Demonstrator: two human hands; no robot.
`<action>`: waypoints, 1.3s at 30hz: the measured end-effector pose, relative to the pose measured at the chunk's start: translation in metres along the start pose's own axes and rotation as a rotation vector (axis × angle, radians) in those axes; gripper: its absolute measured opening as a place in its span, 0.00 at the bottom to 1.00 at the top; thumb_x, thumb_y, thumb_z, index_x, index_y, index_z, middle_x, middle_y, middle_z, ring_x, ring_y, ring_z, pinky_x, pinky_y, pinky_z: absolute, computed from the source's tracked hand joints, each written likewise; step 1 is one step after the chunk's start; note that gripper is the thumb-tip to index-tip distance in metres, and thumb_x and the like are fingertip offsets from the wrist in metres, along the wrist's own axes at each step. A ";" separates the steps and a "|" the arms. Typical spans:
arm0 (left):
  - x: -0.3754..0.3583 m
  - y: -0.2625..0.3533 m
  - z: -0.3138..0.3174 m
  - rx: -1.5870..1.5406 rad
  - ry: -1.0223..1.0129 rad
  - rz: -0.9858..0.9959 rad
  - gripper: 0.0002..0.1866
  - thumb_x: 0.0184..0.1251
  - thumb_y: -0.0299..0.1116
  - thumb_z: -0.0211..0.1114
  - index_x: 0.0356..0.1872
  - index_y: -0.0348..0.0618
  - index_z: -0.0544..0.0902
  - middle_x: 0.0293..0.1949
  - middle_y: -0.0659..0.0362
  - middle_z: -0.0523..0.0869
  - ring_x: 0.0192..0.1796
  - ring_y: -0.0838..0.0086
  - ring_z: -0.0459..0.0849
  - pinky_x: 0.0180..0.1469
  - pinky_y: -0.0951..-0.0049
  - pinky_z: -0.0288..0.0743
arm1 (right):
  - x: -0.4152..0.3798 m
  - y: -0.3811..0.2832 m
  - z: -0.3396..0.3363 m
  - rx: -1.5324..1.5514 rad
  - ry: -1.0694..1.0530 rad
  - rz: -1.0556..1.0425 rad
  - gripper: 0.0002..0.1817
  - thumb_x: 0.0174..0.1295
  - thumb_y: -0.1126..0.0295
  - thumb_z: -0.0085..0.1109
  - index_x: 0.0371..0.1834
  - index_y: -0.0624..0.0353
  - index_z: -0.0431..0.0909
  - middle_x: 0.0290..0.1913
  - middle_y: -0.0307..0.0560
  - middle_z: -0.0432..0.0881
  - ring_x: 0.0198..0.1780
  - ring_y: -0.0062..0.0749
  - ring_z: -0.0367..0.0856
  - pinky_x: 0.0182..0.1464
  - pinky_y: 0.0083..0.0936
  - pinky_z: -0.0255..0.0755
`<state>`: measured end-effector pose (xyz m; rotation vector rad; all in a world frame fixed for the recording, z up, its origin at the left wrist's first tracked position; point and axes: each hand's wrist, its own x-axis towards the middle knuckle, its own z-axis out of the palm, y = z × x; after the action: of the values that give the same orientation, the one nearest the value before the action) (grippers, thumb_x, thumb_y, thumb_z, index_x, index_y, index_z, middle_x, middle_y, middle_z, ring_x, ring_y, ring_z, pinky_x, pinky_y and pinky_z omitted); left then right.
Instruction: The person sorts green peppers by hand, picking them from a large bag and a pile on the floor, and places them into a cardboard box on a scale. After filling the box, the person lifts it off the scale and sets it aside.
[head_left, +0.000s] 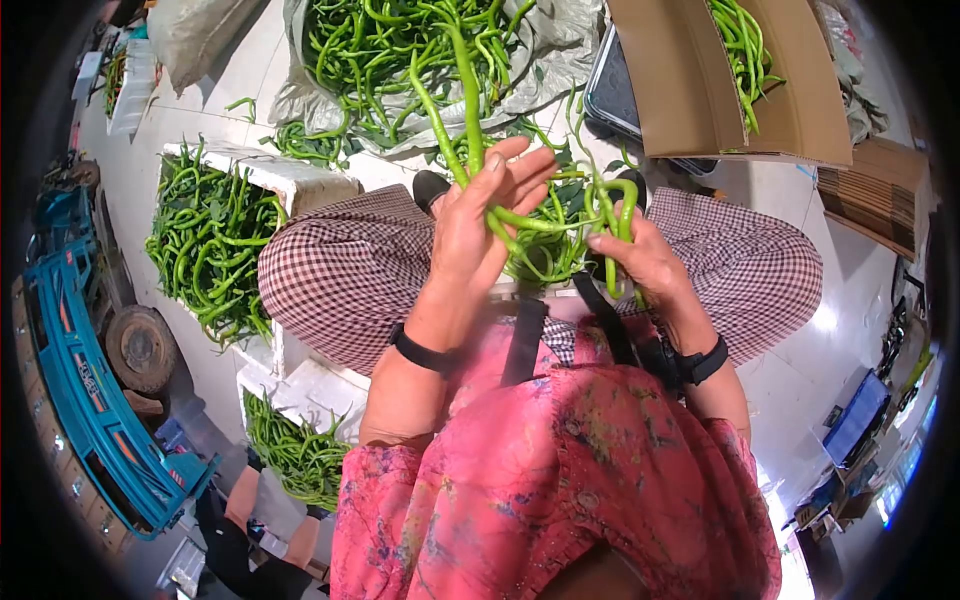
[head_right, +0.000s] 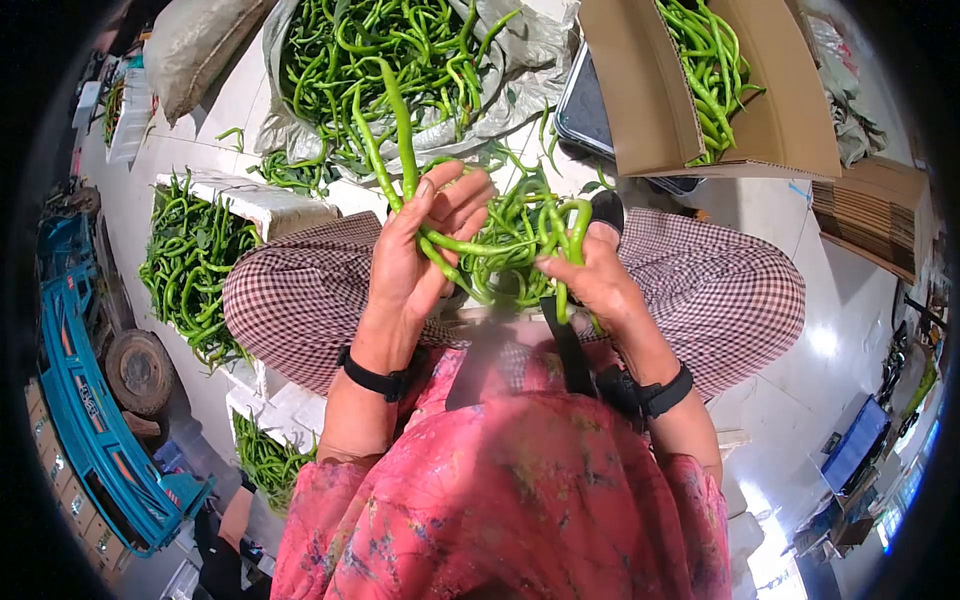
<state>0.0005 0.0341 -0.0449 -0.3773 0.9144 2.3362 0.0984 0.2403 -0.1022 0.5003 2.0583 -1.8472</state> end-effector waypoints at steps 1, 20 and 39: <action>0.000 -0.001 0.000 -0.018 -0.017 -0.003 0.23 0.73 0.37 0.55 0.63 0.35 0.69 0.55 0.44 0.79 0.57 0.61 0.80 0.57 0.65 0.78 | -0.004 -0.029 -0.002 0.139 -0.028 0.212 0.16 0.60 0.67 0.65 0.49 0.60 0.74 0.30 0.30 0.75 0.27 0.12 0.70 0.28 0.12 0.66; -0.004 0.001 0.003 0.193 0.147 0.065 0.19 0.71 0.36 0.59 0.56 0.36 0.71 0.33 0.59 0.79 0.29 0.81 0.76 0.27 0.84 0.68 | -0.021 -0.050 -0.025 0.770 -0.118 0.310 0.23 0.67 0.65 0.58 0.60 0.67 0.68 0.32 0.42 0.80 0.27 0.16 0.75 0.27 0.08 0.69; -0.010 -0.012 0.017 0.470 0.002 0.056 0.23 0.68 0.35 0.61 0.61 0.36 0.71 0.42 0.62 0.82 0.41 0.81 0.77 0.40 0.81 0.70 | -0.002 -0.081 0.018 0.845 -0.135 -0.012 0.21 0.65 0.76 0.58 0.61 0.66 0.70 0.52 0.46 0.81 0.53 0.27 0.79 0.58 0.22 0.71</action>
<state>0.0147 0.0482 -0.0343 -0.1594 1.4438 2.0793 0.0626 0.2146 -0.0320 0.5270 1.1154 -2.6222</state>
